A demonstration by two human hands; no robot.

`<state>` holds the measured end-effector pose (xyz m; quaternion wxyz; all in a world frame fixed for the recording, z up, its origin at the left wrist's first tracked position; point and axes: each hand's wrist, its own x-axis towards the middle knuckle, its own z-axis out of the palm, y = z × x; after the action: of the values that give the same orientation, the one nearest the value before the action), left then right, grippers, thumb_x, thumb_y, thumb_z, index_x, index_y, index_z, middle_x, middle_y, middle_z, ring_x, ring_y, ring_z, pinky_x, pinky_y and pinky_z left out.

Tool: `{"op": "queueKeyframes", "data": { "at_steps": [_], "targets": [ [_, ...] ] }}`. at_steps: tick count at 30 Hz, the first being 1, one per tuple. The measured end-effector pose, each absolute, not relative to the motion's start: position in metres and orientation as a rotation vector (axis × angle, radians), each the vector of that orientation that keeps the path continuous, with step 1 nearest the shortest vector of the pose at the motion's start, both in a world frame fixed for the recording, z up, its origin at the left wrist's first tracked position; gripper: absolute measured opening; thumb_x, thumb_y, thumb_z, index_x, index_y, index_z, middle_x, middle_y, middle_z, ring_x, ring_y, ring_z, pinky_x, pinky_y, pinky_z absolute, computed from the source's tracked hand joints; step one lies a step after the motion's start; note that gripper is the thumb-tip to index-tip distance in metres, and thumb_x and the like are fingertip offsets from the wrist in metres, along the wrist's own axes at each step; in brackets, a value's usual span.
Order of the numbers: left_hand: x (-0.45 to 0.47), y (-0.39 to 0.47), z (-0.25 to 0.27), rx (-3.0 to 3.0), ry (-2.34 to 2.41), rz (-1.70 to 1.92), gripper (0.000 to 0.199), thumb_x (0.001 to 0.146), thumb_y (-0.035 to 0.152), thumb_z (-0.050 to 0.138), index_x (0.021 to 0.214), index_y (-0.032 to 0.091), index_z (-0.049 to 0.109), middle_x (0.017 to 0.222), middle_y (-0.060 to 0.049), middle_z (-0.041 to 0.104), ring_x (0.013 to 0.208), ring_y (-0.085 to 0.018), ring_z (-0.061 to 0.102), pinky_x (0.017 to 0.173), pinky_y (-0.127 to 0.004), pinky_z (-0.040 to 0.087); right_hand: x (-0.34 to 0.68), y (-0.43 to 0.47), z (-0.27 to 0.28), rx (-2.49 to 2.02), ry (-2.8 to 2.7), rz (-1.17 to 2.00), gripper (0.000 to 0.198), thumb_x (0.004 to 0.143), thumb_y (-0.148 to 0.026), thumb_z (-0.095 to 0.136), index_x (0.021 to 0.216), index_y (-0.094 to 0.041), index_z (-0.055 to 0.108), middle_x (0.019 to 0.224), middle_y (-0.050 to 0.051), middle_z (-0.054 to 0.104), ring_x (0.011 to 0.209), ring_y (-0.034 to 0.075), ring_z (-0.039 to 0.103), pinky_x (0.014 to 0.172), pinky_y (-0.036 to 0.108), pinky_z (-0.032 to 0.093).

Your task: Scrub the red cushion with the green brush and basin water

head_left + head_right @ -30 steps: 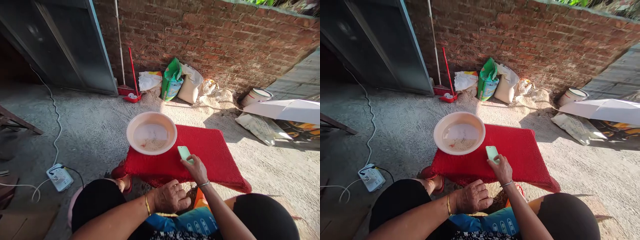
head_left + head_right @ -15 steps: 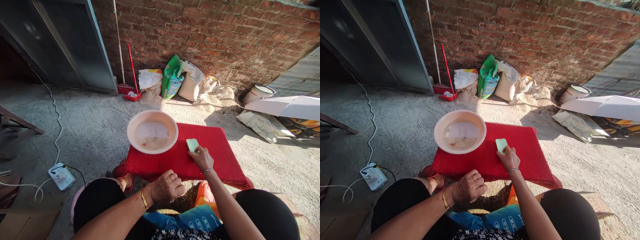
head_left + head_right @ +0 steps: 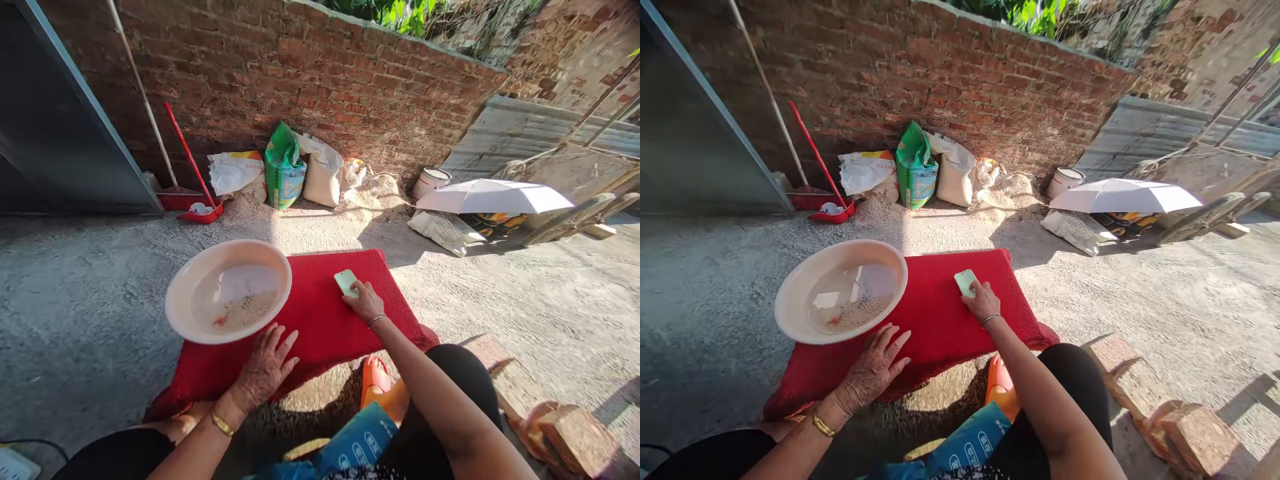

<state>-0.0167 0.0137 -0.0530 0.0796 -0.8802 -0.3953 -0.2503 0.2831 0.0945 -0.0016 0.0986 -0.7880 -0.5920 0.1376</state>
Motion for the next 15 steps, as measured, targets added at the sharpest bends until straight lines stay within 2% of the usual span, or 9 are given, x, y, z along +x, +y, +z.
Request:
{"op": "queueKeyframes", "data": {
  "at_steps": [3,7,12,15],
  "targets": [
    [-0.025,0.016,-0.059,-2.644,-1.249,-0.724,0.045,0.091,0.04,0.05,0.133,0.024,0.049,0.131,-0.012,0.05,0.128,-0.031,0.042,0.102,-0.048,0.041,0.373,0.086,0.003,-2.519,-1.523,0.367,0.041,0.08,-0.051,0.057,0.113,-0.026,0.056,0.113,0.008,0.054,0.096,0.022,0.06,0.079,0.033,0.044],
    [-0.036,0.012,-0.066,-2.617,-1.366,-0.695,0.045,0.092,0.042,0.049,0.133,0.026,0.05,0.133,-0.01,0.051,0.128,-0.029,0.044,0.105,-0.046,0.041,0.456,0.075,0.004,-2.662,-1.292,0.263,0.044,0.079,-0.05,0.055,0.113,-0.022,0.058,0.114,0.012,0.055,0.093,0.024,0.062,0.08,0.037,0.044],
    [-0.042,0.01,-0.067,-2.453,-1.591,-0.741,0.042,0.093,0.046,0.043,0.125,0.024,0.057,0.127,-0.011,0.056,0.118,-0.029,0.052,0.1,-0.047,0.043,0.469,0.071,-0.008,-2.42,-1.243,0.463,0.043,0.078,-0.053,0.055,0.105,-0.021,0.061,0.094,0.007,0.064,0.087,0.021,0.061,0.071,0.028,0.043],
    [-0.038,0.013,-0.066,-2.346,-1.69,-0.791,0.042,0.095,0.044,0.039,0.122,0.02,0.059,0.12,-0.011,0.06,0.112,-0.028,0.056,0.097,-0.045,0.044,0.449,0.071,-0.014,-2.261,-1.413,0.447,0.041,0.078,-0.052,0.056,0.105,-0.022,0.061,0.099,0.006,0.062,0.085,0.018,0.059,0.071,0.026,0.041]
  ]
}}
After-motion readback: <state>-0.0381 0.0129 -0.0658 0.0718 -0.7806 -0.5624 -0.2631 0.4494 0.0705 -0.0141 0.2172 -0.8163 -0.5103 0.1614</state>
